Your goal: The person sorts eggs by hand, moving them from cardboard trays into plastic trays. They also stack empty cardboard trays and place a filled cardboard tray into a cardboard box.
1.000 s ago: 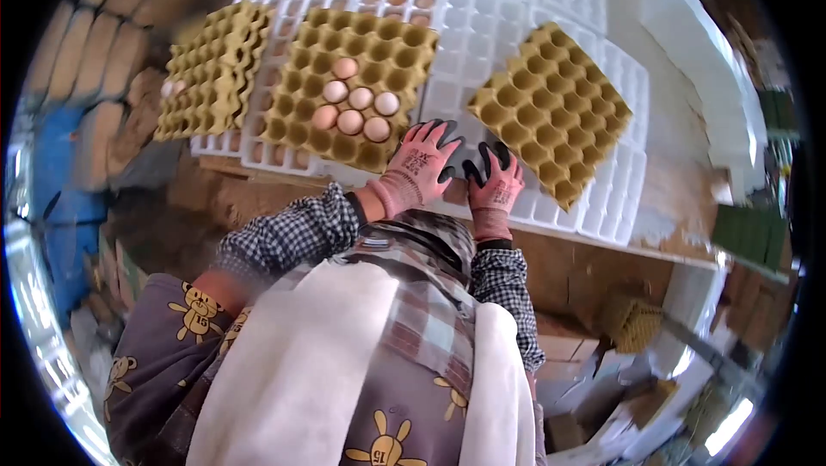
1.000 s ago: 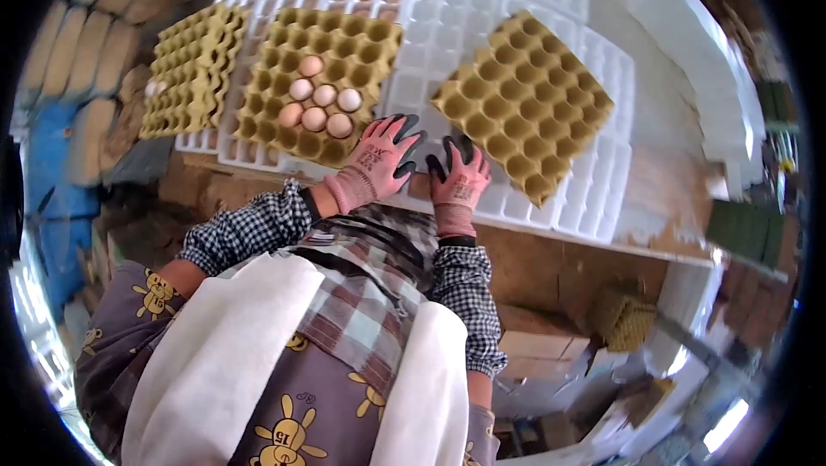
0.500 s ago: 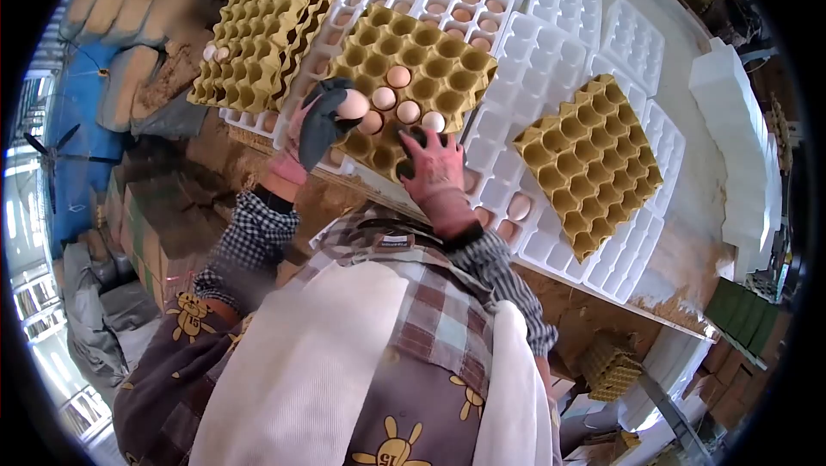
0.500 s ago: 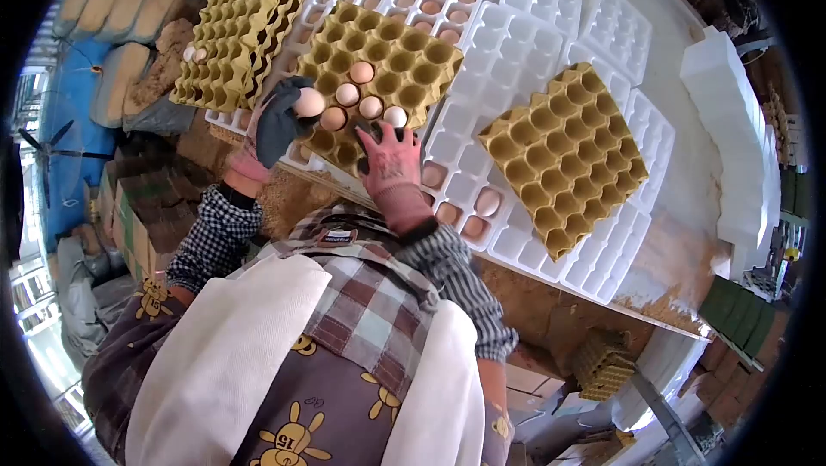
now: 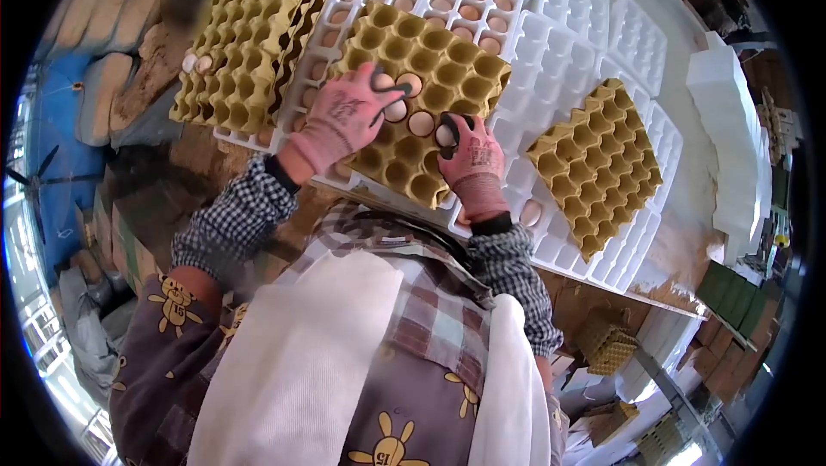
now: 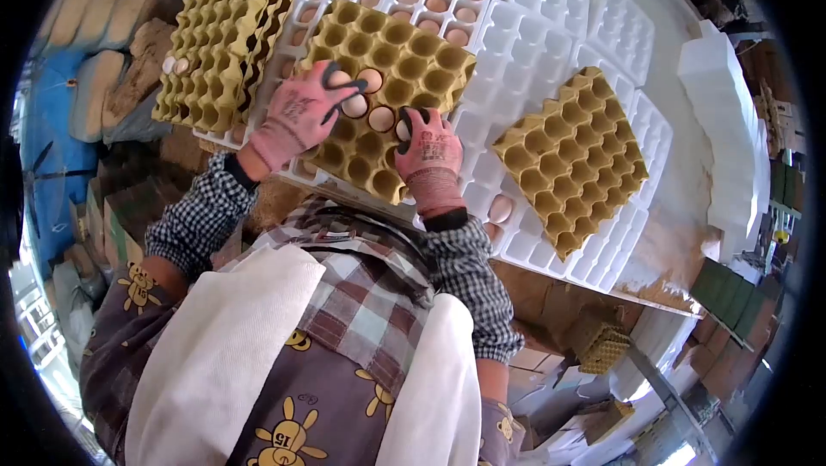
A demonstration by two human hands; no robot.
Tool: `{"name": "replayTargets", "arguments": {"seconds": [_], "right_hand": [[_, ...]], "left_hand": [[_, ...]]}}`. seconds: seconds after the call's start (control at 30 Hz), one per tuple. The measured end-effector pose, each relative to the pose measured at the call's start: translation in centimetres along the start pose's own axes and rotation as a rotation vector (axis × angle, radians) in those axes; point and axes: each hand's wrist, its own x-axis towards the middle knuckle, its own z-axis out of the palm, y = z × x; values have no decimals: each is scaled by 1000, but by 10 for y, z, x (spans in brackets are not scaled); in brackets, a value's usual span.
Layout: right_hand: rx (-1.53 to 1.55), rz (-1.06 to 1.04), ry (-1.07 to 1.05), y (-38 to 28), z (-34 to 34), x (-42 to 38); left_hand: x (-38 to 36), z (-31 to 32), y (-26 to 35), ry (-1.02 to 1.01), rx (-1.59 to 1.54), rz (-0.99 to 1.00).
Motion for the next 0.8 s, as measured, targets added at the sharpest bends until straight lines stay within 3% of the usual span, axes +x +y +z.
{"name": "replayTargets", "arguments": {"seconds": [0.03,0.07,0.13,0.17,0.2,0.27,0.3,0.33,0.4,0.43,0.47,0.5,0.53,0.6,0.67,0.73,0.77,0.8], "right_hand": [[82,47,-4,0,0,2],[160,94,-6,1,-2,4],[1083,370,-31,18,5,-2],[1568,359,27,31,8,-8],[1830,299,100,22,4,-20],[1245,4,188,30,16,-42],[2150,148,-94,37,16,-44],[2620,246,-429,44,16,-41],[2543,389,-241,24,-5,-40],[2278,432,-139,19,-10,-35],[2010,454,-47,18,-15,-29],[1645,395,-73,16,-17,-19],[1147,182,39,25,8,-1],[5,-59,27,-16,-20,16],[28,-65,-9,-8,-23,19],[79,-47,-63,-3,-24,25],[104,-45,-88,-3,-24,31],[131,-46,-121,-4,-22,34]], "left_hand": [[9,6,0,-131,82,-6],[12,8,5,-130,71,8],[11,10,14,-173,154,25],[13,12,14,-170,139,32],[14,15,12,-156,123,40],[16,19,9,-131,85,74],[19,15,6,-191,-34,69],[20,14,7,-194,-45,79],[17,10,-2,-188,-290,-153],[11,10,-2,-109,-201,-97],[12,-3,10,-192,14,-118],[10,1,14,-197,72,-109],[7,7,16,-200,125,-101],[9,5,17,-156,59,-145],[7,7,18,-125,-10,-168],[-3,20,3,135,-373,-301],[-10,35,-7,230,-826,-411],[-17,28,-10,76,-1385,-699]]}}
